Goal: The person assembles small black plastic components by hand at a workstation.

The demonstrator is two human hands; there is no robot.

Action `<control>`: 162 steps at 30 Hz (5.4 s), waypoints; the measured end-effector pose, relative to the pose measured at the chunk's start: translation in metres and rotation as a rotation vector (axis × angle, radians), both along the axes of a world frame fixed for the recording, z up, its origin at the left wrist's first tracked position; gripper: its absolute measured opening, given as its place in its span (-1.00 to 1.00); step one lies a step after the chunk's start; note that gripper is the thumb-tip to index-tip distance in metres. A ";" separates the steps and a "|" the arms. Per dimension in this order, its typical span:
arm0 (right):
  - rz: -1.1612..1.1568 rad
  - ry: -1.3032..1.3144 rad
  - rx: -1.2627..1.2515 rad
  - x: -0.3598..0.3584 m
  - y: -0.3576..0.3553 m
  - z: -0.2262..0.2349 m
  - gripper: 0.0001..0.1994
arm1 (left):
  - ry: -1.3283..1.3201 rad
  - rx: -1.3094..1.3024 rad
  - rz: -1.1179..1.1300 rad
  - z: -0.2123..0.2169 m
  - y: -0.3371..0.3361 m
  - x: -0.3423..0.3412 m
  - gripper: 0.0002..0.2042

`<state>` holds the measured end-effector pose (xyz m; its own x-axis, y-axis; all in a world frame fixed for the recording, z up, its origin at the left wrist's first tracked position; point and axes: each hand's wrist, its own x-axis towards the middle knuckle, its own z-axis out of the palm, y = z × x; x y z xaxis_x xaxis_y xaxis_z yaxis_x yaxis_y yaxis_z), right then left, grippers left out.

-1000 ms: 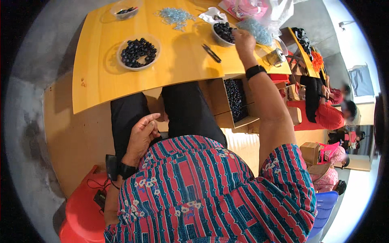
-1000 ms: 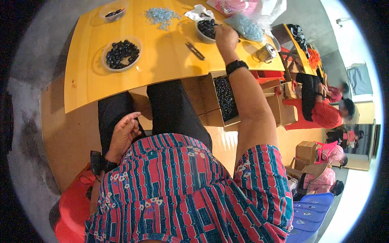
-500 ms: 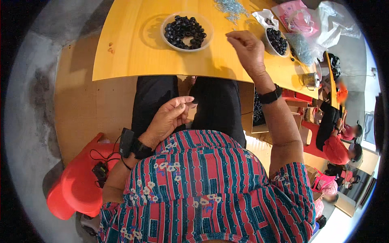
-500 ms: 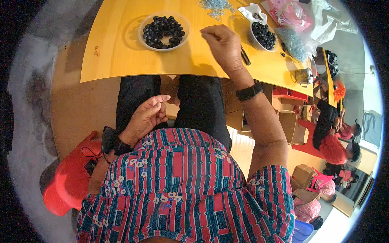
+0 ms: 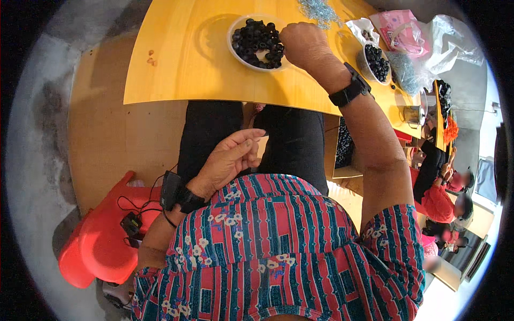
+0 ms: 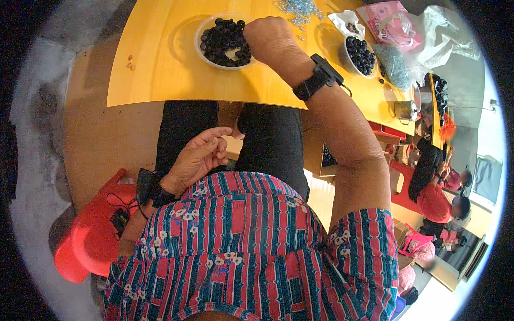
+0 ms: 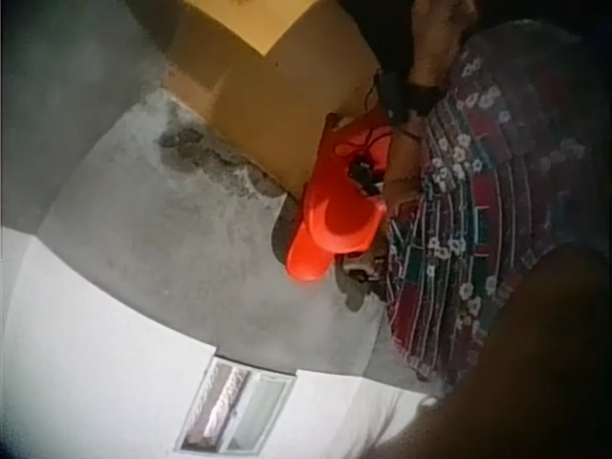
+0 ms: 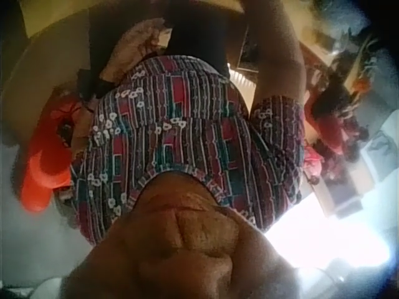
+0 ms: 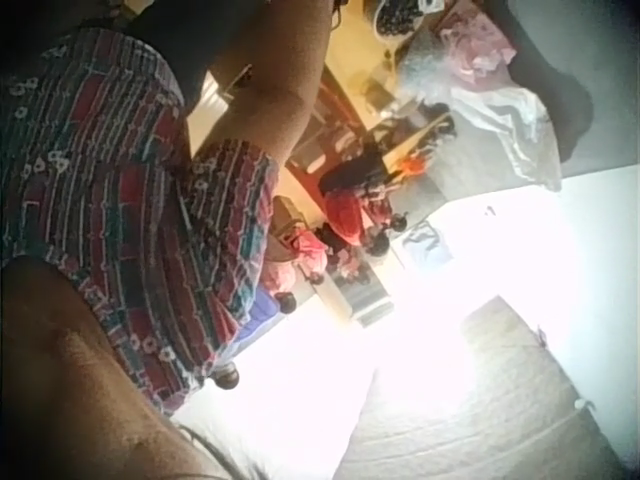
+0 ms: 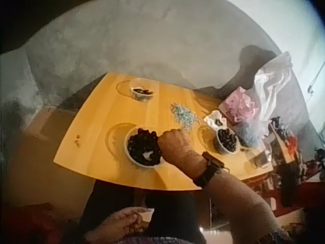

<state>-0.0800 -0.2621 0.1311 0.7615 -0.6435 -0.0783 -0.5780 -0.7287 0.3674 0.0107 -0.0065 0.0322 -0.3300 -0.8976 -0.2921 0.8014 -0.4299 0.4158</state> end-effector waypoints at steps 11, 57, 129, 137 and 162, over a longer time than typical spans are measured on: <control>0.030 0.068 0.000 -0.007 -0.006 -0.004 -0.89 | -0.004 -0.040 -0.007 0.001 -0.002 -0.005 -0.66; -0.212 -1.581 1.993 -0.053 0.132 -0.069 -0.74 | -0.801 -0.438 0.369 0.026 -0.048 0.009 -0.80; 0.115 -0.941 0.388 -0.021 0.029 -0.041 -0.84 | -0.616 -0.269 0.243 -0.006 -0.022 0.004 -0.90; 0.135 -0.536 0.378 0.012 0.015 -0.050 -0.80 | -0.613 -0.211 0.237 -0.006 -0.013 0.000 -0.88; -0.014 -1.296 1.341 -0.045 0.127 -0.026 -0.84 | -0.175 -0.290 0.227 0.018 -0.031 0.014 -0.64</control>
<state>-0.1245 -0.1346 0.1053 0.7499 -0.6572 0.0765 -0.0008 -0.1165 -0.9932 0.0242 -0.0377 0.0498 -0.0819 -0.9954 -0.0502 0.7688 -0.0951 0.6324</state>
